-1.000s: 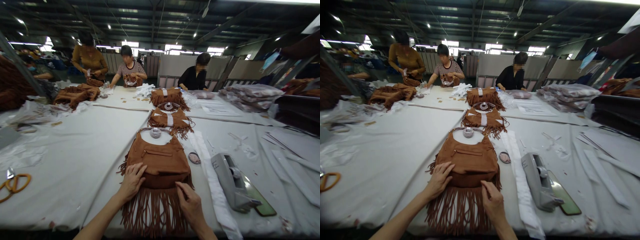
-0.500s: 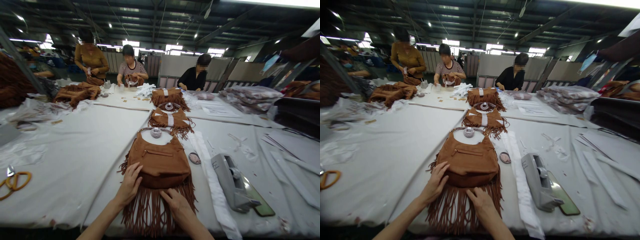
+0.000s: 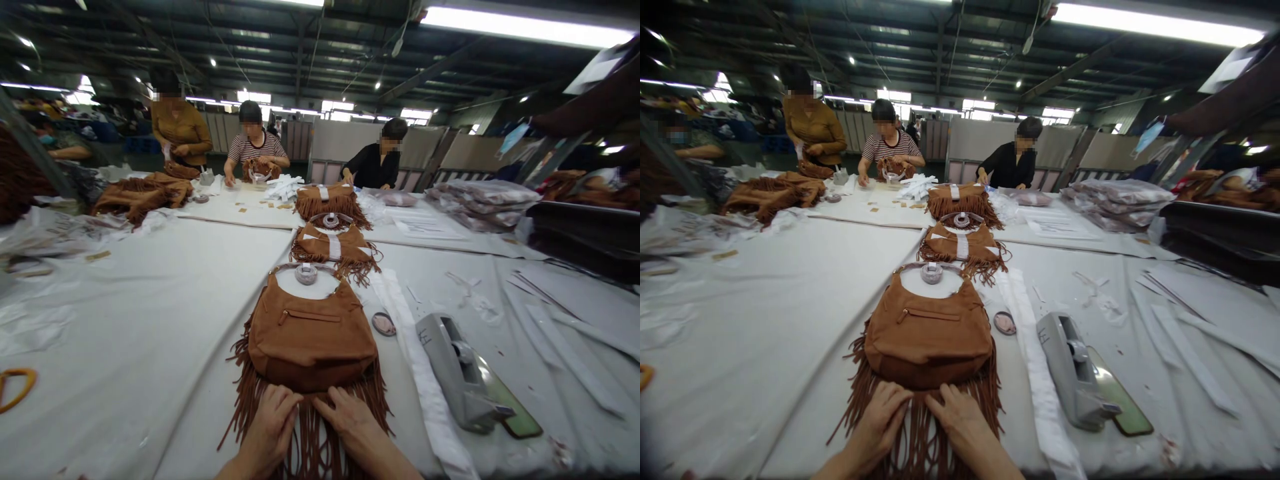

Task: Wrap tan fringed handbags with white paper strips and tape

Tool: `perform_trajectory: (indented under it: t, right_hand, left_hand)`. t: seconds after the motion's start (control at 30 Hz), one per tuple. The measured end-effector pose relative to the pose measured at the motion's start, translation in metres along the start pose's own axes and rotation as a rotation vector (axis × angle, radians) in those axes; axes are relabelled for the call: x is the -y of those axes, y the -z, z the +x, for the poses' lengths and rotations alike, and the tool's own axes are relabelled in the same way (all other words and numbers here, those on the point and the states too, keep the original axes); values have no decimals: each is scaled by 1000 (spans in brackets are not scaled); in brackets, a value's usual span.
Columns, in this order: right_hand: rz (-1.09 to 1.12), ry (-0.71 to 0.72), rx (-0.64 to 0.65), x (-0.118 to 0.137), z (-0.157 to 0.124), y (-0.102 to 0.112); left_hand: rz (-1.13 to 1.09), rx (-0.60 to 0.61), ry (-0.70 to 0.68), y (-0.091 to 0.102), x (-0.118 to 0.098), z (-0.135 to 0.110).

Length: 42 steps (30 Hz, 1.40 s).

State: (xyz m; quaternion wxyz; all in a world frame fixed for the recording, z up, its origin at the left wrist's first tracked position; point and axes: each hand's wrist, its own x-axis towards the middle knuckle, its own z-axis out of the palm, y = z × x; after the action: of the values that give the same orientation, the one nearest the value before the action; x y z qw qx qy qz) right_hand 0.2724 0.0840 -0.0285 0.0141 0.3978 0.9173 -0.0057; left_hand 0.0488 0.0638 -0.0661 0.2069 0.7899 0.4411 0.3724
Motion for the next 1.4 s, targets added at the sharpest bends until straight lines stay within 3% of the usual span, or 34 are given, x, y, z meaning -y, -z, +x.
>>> perform_trajectory:
  t: [0.17, 0.37, 0.53, 0.7, 0.8, 0.93, 1.07, 1.23, 1.4]
  right_hand:
    - [23, 21, 23, -4, 2, 2]
    - [65, 7, 29, -6, -4, 2]
    - [46, -13, 11, -2, -4, -2]
    - [109, -14, -26, -3, -11, -2]
    - [168, -104, -110, 4, -14, -3]
    - [218, -402, -249, 28, -5, -8]
    - [222, -663, -234, 48, 7, -15]
    - [197, -726, -145, 48, 3, -21]
    - [121, -691, -171, 28, -17, -26]
  left_hand:
    - [-10, 85, 21, -5, 3, 2]
    - [6, 142, 109, 3, 1, 2]
    - [213, 308, 40, 3, -14, 10]
    - [333, 318, 109, -5, -21, 16]
    - [344, 287, 183, -9, -24, 15]
    - [323, 228, 349, -15, -34, 14]
    - [339, 315, 457, -11, -41, 16]
    - [425, 444, 460, 7, -36, 19]
    - [421, 503, 435, 24, -19, 11]
